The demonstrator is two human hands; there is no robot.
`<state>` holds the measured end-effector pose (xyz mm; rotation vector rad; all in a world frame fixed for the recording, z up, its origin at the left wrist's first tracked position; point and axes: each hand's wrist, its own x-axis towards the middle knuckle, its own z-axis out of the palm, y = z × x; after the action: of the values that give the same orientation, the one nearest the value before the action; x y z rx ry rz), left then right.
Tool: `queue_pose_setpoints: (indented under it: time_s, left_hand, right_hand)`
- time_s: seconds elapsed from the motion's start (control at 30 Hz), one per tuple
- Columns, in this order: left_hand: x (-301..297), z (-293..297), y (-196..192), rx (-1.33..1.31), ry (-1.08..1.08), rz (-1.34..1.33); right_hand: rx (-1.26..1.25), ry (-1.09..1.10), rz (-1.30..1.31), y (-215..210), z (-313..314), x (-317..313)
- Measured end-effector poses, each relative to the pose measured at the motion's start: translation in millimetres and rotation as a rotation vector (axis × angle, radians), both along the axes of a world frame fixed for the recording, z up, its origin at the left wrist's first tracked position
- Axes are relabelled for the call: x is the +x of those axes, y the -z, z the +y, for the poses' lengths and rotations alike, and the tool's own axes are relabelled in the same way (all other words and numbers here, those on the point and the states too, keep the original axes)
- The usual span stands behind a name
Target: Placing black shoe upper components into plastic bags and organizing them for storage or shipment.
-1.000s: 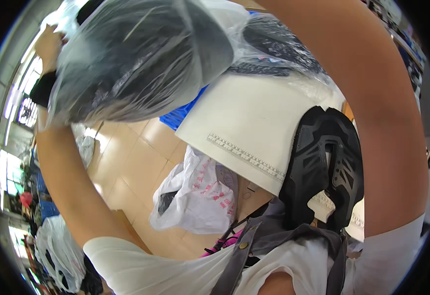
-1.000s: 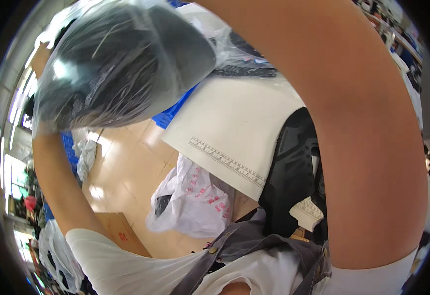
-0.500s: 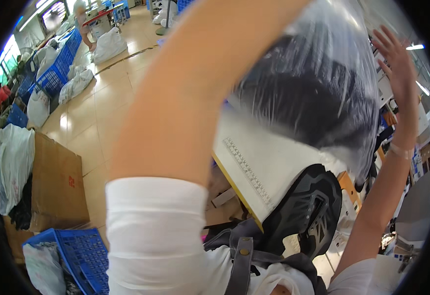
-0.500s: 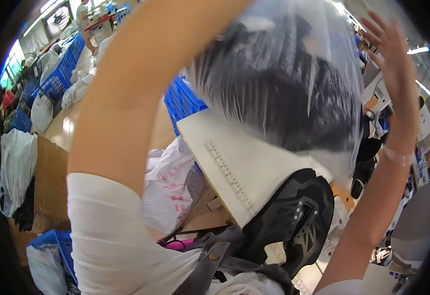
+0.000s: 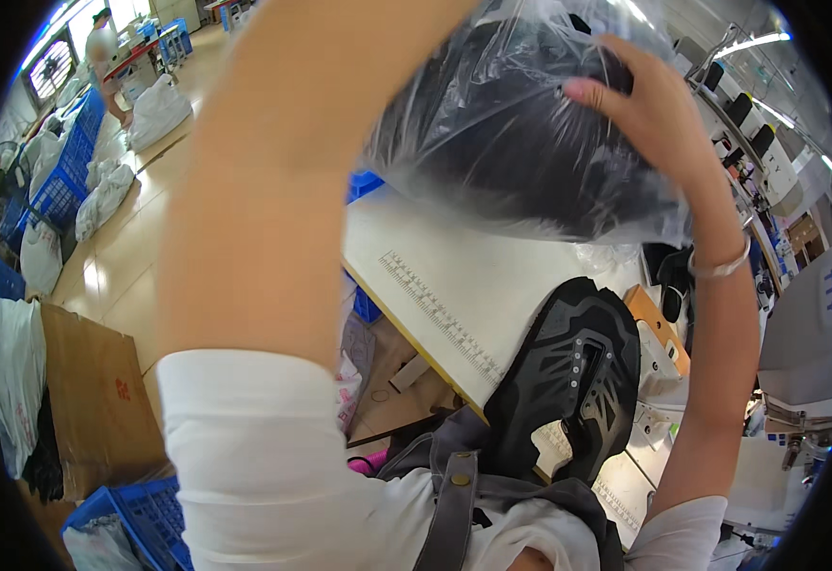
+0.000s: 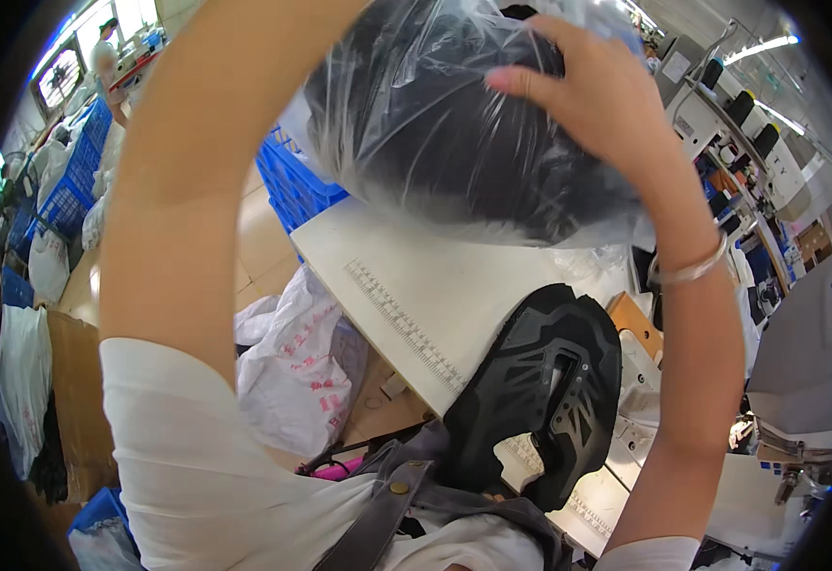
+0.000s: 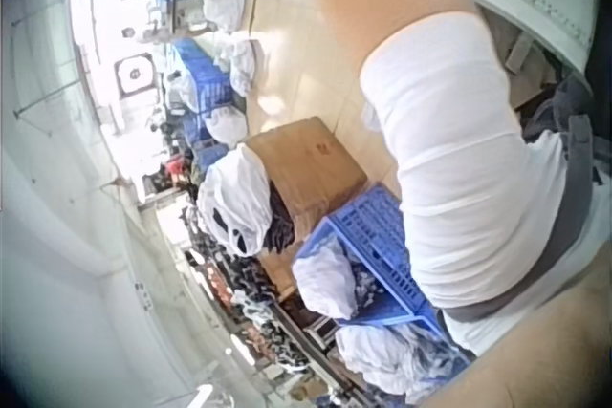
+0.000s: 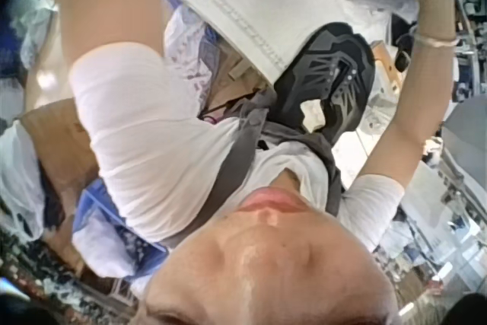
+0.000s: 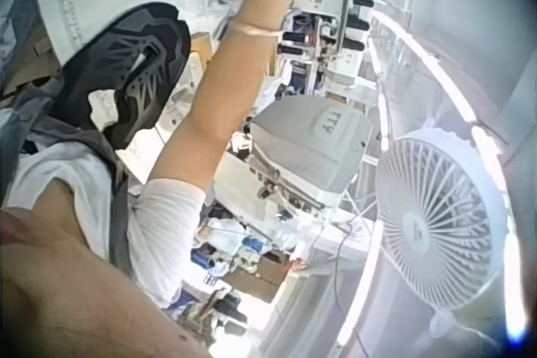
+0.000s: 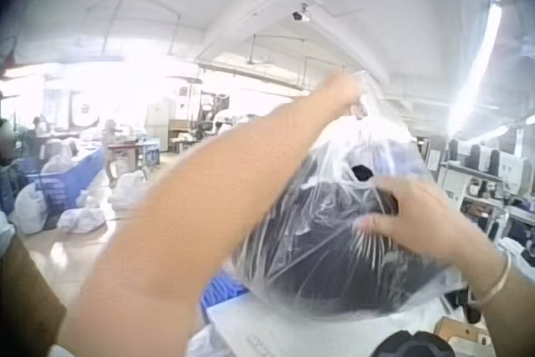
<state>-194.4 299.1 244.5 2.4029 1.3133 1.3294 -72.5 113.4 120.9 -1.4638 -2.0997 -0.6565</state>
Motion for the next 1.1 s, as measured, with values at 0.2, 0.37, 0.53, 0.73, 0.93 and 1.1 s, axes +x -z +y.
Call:
queue_pose_setpoints:
  time_s: [0.2,0.37,0.53,0.73,0.93,1.1]
  left_hand:
    - [-34,44,22,0.038,0.655,0.712]
    - [-6,-12,118,0.262,0.341,0.010]
    - [-6,-40,148,0.448,0.076,-0.075]
    - [14,-90,199,0.843,0.134,-0.537]
    - [-98,-181,217,0.780,0.353,-0.515]
    - [-215,-118,262,0.111,-0.219,-0.504]
  right_hand:
    - [0.114,-0.030,-0.085,-20,75,-14]
    - [0.347,0.298,-0.302,-12,109,32]
    - [0.741,0.035,-0.299,0,130,40]
    - [0.312,-0.128,0.168,32,116,73]
    - [0.662,-0.151,-0.232,91,24,107]
    - [0.739,-0.610,-0.551,118,-18,-24]
